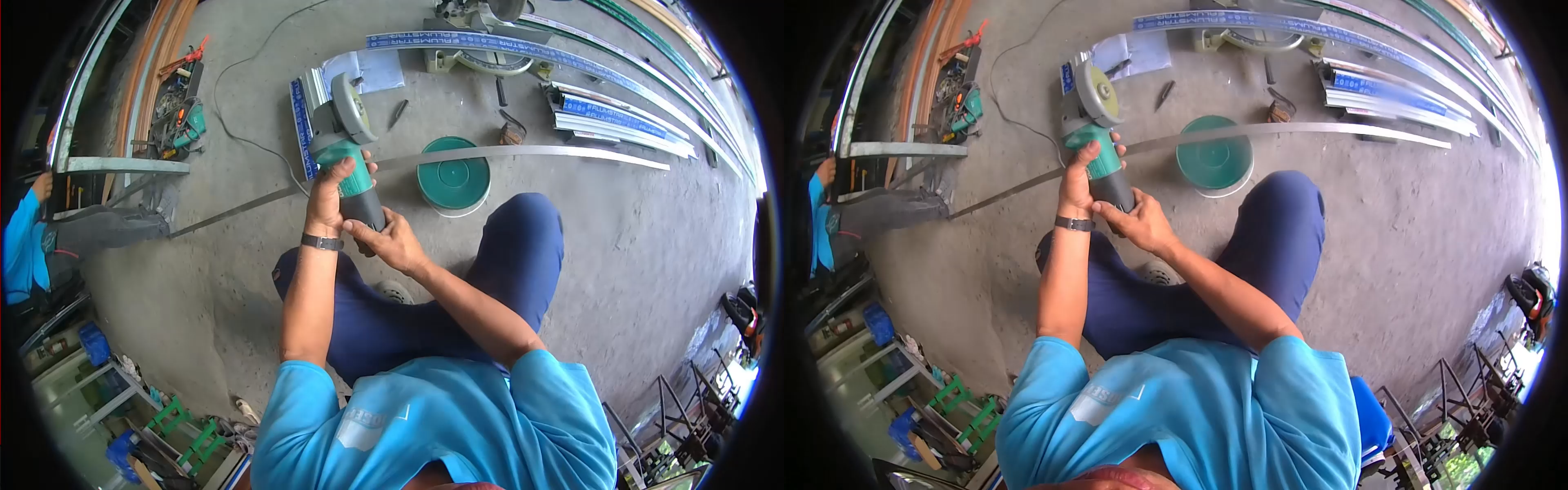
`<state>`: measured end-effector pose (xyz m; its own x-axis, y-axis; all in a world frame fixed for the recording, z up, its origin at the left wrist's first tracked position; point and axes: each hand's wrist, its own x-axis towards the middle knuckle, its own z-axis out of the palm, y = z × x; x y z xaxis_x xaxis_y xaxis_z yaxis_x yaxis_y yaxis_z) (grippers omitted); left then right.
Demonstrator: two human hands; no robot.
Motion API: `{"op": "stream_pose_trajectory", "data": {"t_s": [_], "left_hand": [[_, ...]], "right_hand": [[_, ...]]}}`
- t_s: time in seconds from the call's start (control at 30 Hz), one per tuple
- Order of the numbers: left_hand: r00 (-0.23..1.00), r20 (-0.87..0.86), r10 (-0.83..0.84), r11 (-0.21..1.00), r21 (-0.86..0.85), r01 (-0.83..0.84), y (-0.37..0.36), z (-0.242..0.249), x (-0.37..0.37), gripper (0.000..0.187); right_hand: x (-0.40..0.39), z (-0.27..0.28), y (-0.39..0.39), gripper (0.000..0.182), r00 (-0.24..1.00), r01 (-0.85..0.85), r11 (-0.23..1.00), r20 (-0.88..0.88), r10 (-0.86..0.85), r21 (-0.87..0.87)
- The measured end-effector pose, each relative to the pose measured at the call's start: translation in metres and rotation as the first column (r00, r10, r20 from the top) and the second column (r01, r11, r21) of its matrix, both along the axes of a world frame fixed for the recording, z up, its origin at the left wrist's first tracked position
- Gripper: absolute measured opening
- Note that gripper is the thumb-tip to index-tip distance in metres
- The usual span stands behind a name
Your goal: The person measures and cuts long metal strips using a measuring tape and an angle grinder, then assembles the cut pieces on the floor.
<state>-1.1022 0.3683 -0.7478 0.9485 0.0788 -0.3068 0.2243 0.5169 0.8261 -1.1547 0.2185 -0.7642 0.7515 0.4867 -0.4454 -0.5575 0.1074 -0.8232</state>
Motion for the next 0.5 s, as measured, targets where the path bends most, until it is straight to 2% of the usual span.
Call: {"op": "stream_pose_trajectory", "data": {"t_s": [0.07,0.13,0.2,0.23,0.27,0.3,0.33,0.37,0.4,0.5], "left_hand": [[1.000,0.004,0.001,1.000,-0.012,-0.001,-0.003,-0.015,0.000,0.053],[0.997,-0.067,-0.032,0.992,-0.124,0.023,0.002,-0.022,-0.002,0.052],[0.992,-0.118,-0.044,0.981,-0.192,0.021,0.005,-0.027,-0.002,0.050],[0.989,-0.134,-0.063,0.978,-0.208,0.035,0.008,-0.029,-0.003,0.050],[0.985,-0.152,-0.083,0.974,-0.223,0.048,0.009,-0.032,-0.004,0.050],[0.982,-0.162,-0.101,0.969,-0.241,0.060,0.009,-0.034,-0.004,0.050],[0.981,-0.172,-0.088,0.978,-0.202,0.052,0.005,-0.034,-0.006,0.049],[0.979,-0.185,-0.088,0.983,-0.177,0.055,0.001,-0.036,-0.006,0.049],[0.975,-0.202,-0.088,0.987,-0.149,0.058,-0.004,-0.039,-0.007,0.048],[0.956,-0.276,-0.099,0.989,-0.131,0.065,-0.014,-0.048,-0.009,0.047]], "right_hand": [[0.005,-0.009,-0.006,0.063,0.998,-0.055,0.997,0.001,0.055,-0.056],[0.012,-0.006,-0.024,0.075,0.903,-0.250,0.893,0.242,0.354,-0.373],[0.025,0.004,-0.054,0.092,0.645,-0.355,0.669,0.347,0.681,-0.653],[0.047,0.009,-0.077,0.083,0.431,-0.296,0.457,0.309,0.848,-0.839],[0.074,0.000,-0.099,0.060,0.424,-0.208,0.467,0.351,0.835,-0.859],[0.111,-0.014,-0.112,0.045,0.544,-0.202,0.350,0.192,0.817,-0.915],[0.139,-0.031,-0.131,0.042,0.594,-0.011,0.487,0.386,0.706,-0.873],[0.160,-0.034,-0.145,0.043,0.537,0.133,0.496,0.483,0.691,-0.858],[0.177,-0.038,-0.154,0.044,0.551,0.054,0.490,0.436,0.712,-0.870],[0.205,-0.077,-0.167,0.041,0.273,-0.003,0.442,0.424,0.864,-0.897]]}}
